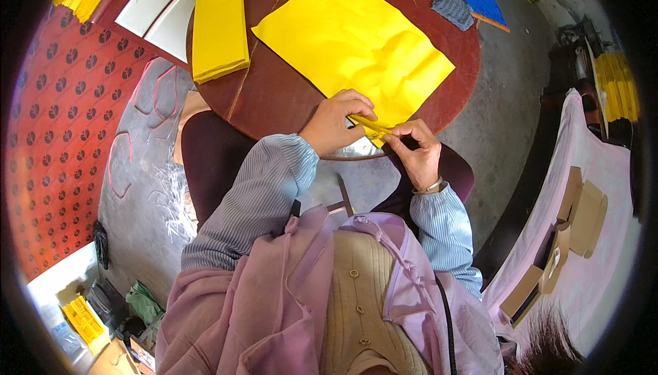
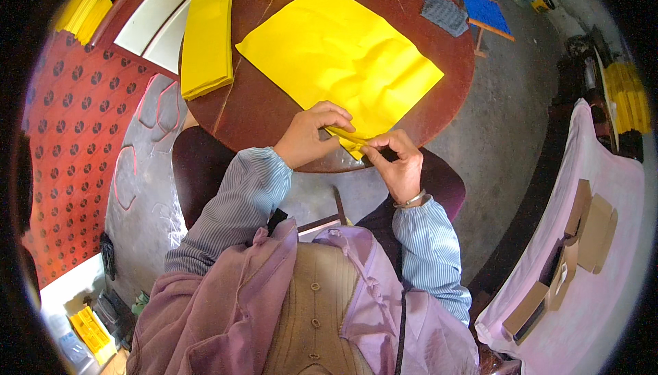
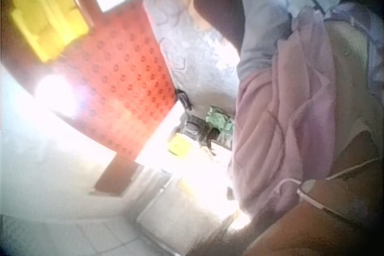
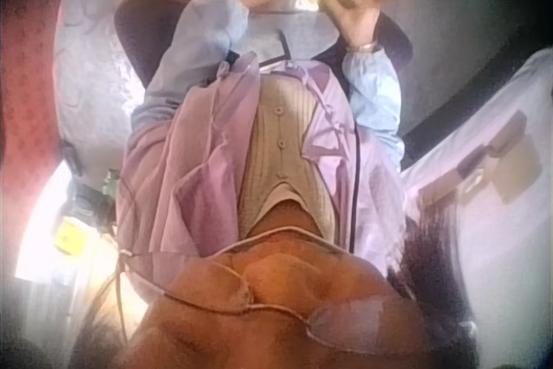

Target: The person folds yellow cloths on a round wooden table, aligning edges and pressing creases. They stack the folded cloths and repeat the process with additional cloths.

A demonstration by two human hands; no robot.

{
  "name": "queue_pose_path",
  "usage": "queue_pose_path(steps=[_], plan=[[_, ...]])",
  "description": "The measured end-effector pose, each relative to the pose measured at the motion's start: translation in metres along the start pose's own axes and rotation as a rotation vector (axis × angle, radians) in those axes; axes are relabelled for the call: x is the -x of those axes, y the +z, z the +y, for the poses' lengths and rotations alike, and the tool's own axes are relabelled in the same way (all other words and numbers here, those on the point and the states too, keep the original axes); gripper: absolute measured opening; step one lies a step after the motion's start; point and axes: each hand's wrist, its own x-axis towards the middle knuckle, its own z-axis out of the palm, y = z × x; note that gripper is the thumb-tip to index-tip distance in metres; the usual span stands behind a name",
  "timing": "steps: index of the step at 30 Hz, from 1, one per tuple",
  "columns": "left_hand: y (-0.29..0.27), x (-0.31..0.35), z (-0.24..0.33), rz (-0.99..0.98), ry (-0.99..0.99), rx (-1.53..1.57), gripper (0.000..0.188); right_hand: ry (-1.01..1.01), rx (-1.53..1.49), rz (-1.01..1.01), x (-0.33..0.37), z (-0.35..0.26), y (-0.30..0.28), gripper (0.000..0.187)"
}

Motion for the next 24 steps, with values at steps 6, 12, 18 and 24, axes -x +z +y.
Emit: queue_pose_path(steps=[6, 12, 18, 24], plan=[[0.010, -0.001, 0.004, 0.100, -0.050, -0.027, 0.014, 0.067, -0.097, 0.034, 0.004, 0.001, 0.004, 0.018], [0.007, -0.001, 0.005, 0.045, -0.187, 0.035, 0.012, -0.158, 0.121, -0.008, 0.003, 0.000, 0.000, 0.017], [0.000, -0.002, 0.002, -0.018, -0.133, 0.009, 0.011, -0.025, 0.055, 0.000, 0.004, 0.000, 0.002, 0.015], [-0.001, 0.000, 0.001, -0.027, 0.019, -0.041, 0.015, -0.003, 0.023, 0.036, 0.005, 0.003, 0.005, 0.016]])
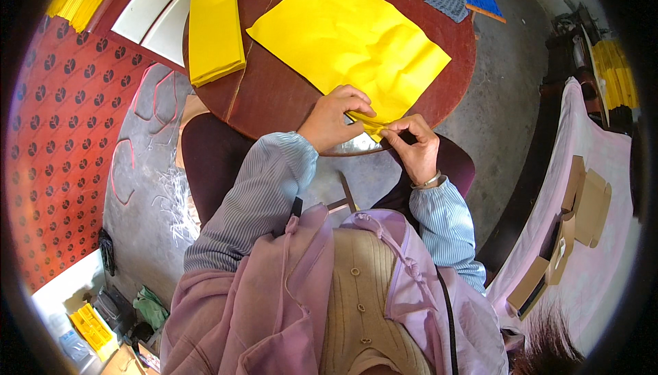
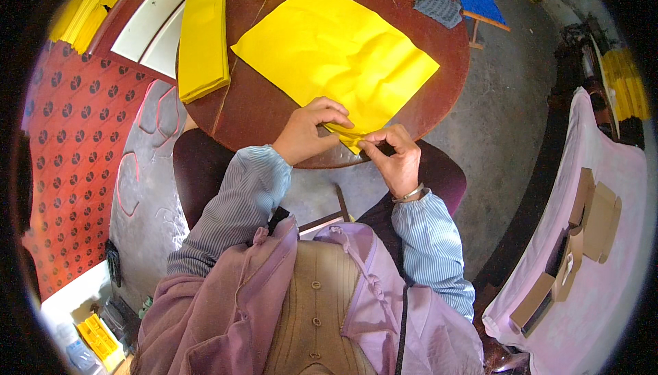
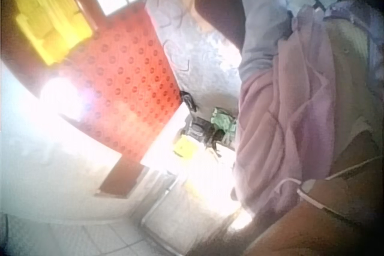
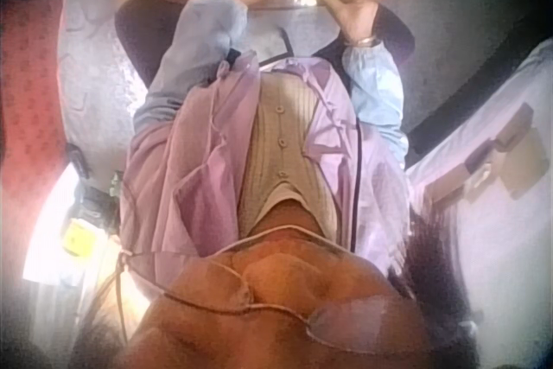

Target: The person folds yellow cloths on a round wooden table, aligning edges and pressing creases. They stack the folded cloths and repeat the process with additional cloths.

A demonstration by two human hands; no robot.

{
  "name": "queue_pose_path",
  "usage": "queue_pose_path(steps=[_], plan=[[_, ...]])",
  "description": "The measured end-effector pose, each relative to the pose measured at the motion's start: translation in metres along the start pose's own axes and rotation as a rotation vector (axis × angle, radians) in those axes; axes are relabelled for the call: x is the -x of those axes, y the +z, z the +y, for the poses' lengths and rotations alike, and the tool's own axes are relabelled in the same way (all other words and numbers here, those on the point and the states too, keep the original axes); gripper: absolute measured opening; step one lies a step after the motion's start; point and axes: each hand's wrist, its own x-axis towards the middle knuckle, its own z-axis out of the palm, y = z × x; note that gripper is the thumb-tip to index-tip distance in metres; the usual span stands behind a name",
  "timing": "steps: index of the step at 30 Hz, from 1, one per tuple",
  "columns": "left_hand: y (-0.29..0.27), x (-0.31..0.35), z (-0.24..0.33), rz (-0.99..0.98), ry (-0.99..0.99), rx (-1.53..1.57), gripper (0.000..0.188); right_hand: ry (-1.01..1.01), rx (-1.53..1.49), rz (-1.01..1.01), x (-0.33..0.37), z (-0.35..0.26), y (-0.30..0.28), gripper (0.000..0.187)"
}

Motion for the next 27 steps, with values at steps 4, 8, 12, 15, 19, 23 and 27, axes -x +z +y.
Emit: queue_pose_path(steps=[4, 8, 12, 15, 19, 23, 27], plan=[[0.010, -0.001, 0.003, 0.081, -0.139, 0.034, 0.013, 0.064, -0.097, 0.027, 0.002, 0.001, 0.004, 0.017], [0.012, -0.003, 0.002, 0.091, -0.200, 0.103, 0.012, -0.067, 0.023, -0.005, 0.001, -0.001, 0.000, 0.018], [0.007, -0.003, -0.001, 0.069, -0.179, 0.116, 0.012, -0.109, 0.042, -0.012, -0.001, -0.002, -0.002, 0.018], [0.003, -0.004, -0.002, 0.034, -0.165, 0.138, 0.012, -0.033, 0.015, 0.004, -0.001, -0.002, -0.001, 0.017], [-0.001, -0.001, -0.002, -0.003, -0.072, 0.076, 0.012, -0.014, 0.006, 0.002, -0.001, -0.001, 0.000, 0.016], [0.003, -0.001, -0.001, 0.019, -0.077, 0.043, 0.012, 0.018, -0.011, 0.001, -0.001, -0.001, 0.002, 0.016], [0.012, -0.003, 0.001, 0.102, -0.135, 0.055, 0.012, 0.055, -0.102, 0.031, 0.000, -0.004, 0.004, 0.015]])
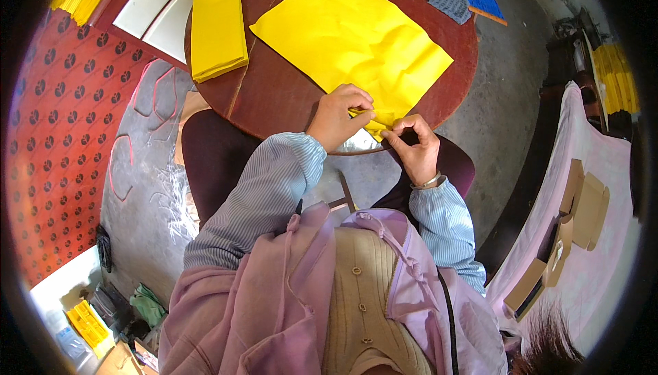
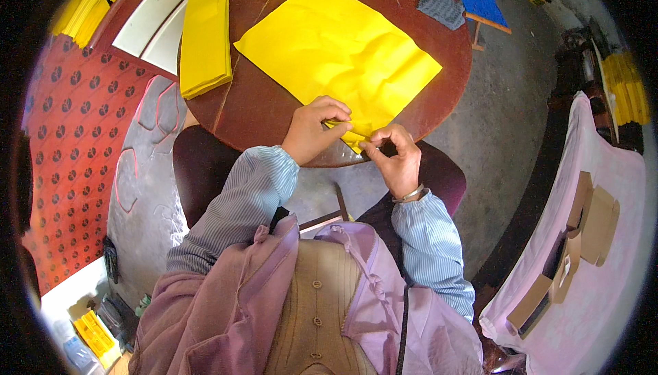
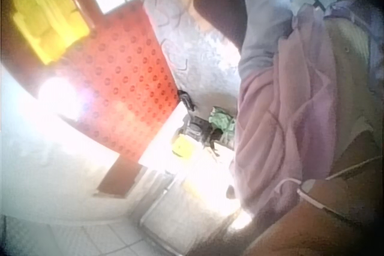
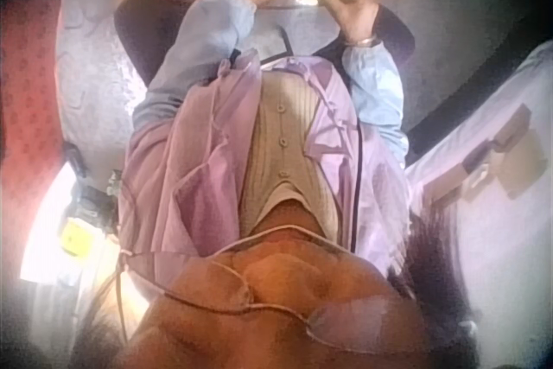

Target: The person folds yellow cloths on a round wooden table, aligning edges and pressing creases. They stack the folded cloths and repeat the process with additional cloths.

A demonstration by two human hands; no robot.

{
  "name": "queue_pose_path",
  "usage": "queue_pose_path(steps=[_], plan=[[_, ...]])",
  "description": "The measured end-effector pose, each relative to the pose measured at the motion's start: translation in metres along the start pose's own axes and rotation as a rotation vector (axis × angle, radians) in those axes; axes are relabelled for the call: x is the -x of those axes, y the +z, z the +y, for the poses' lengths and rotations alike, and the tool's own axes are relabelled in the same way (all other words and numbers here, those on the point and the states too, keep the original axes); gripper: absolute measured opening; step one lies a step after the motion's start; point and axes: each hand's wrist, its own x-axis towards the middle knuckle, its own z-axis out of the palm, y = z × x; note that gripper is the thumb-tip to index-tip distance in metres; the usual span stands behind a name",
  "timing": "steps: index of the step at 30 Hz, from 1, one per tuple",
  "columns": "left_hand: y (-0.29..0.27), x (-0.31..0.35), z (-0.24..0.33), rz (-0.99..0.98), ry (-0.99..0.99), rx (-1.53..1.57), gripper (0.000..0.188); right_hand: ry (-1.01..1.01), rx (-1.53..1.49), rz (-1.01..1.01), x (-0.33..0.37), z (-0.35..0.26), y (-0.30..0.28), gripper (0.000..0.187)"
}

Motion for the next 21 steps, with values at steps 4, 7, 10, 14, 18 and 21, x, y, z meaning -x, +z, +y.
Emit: queue_pose_path(steps=[4, 7, 10, 14, 18, 21], plan=[[-0.001, -0.001, 0.000, -0.014, -0.059, 0.051, 0.012, -0.091, 0.136, -0.043, 0.000, -0.002, -0.003, 0.015], [-0.004, -0.001, 0.000, -0.037, -0.071, 0.051, 0.011, -0.160, 0.187, -0.058, -0.001, -0.001, -0.005, 0.016], [-0.006, -0.001, -0.001, -0.049, -0.058, 0.058, 0.011, -0.132, 0.184, -0.056, -0.001, 0.002, -0.004, 0.016], [-0.009, -0.002, -0.003, -0.069, 0.026, 0.032, 0.012, -0.092, 0.165, -0.045, -0.001, 0.004, -0.003, 0.016], [-0.010, 0.001, -0.003, -0.101, 0.074, -0.010, 0.013, -0.061, 0.100, -0.034, -0.001, 0.006, -0.001, 0.016], [-0.007, 0.001, -0.002, -0.073, 0.031, -0.028, 0.013, -0.061, 0.107, -0.029, -0.001, 0.005, 0.000, 0.017]])
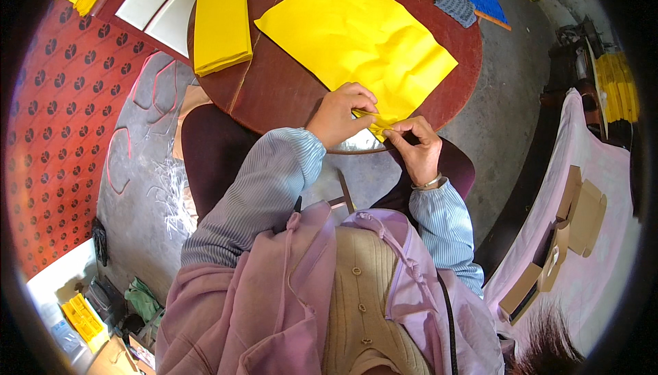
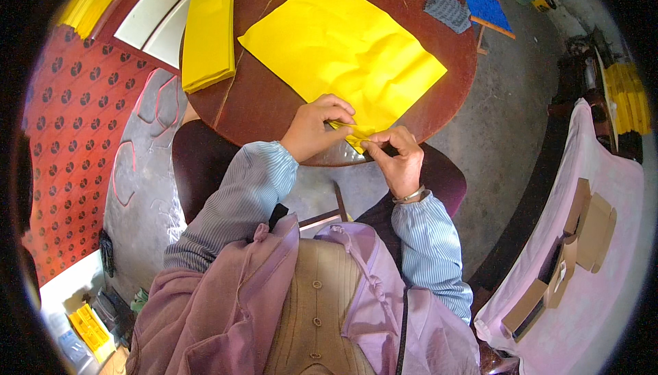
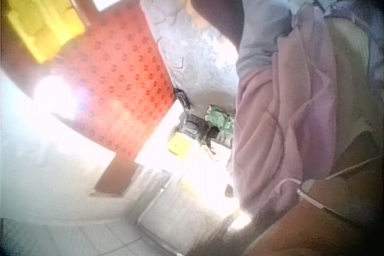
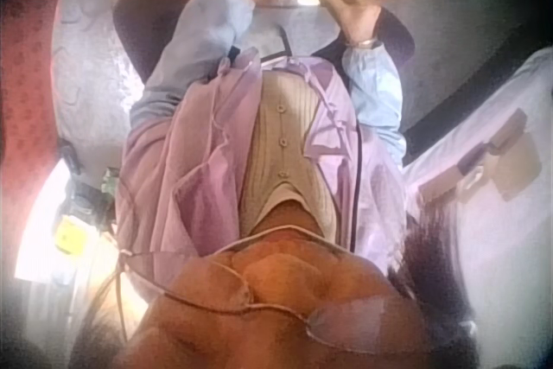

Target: The person folds yellow cloths on a round wooden table, aligning edges and pressing creases. They stack the folded cloths and repeat the process with additional cloths.

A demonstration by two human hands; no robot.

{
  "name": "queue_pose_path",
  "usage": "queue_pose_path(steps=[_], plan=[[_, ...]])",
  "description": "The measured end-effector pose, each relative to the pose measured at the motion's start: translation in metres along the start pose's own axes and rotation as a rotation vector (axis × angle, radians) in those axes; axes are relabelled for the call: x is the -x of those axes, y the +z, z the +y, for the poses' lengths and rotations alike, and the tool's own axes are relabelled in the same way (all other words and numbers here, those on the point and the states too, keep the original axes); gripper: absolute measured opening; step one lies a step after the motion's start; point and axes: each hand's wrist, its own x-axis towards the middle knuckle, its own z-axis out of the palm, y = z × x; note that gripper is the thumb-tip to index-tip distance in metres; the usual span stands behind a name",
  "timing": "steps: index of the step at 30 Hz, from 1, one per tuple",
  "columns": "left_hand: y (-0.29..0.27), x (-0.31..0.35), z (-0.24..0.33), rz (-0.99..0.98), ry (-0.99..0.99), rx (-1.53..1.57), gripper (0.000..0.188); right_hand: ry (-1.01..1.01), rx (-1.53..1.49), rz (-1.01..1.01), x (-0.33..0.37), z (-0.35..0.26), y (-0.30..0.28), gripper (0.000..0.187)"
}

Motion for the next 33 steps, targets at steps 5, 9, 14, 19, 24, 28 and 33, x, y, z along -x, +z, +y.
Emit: queue_pose_path(steps=[5, 9, 14, 19, 24, 28, 33], plan=[[0.003, 0.000, 0.000, 0.011, -0.055, 0.035, 0.012, 0.028, 0.011, -0.003, 0.001, -0.002, 0.000, 0.019], [0.003, 0.000, -0.001, 0.022, -0.039, 0.024, 0.011, 0.028, 0.009, -0.009, 0.001, -0.002, -0.001, 0.019], [0.004, 0.000, -0.001, 0.031, -0.036, 0.024, 0.012, 0.056, 0.008, 0.003, 0.002, 0.003, 0.001, 0.023], [0.006, -0.001, -0.002, 0.050, -0.032, 0.039, 0.012, 0.032, 0.004, 0.006, 0.003, 0.002, 0.000, 0.027], [0.006, -0.001, -0.002, 0.055, -0.023, 0.045, 0.013, -0.043, 0.038, -0.018, 0.001, -0.005, -0.003, 0.023], [0.005, -0.001, -0.001, 0.051, -0.020, 0.039, 0.013, -0.088, 0.079, -0.022, 0.000, -0.007, -0.004, 0.020], [0.004, 0.000, 0.000, 0.046, -0.044, 0.062, 0.012, -0.056, 0.056, -0.035, -0.001, -0.005, -0.004, 0.017]])
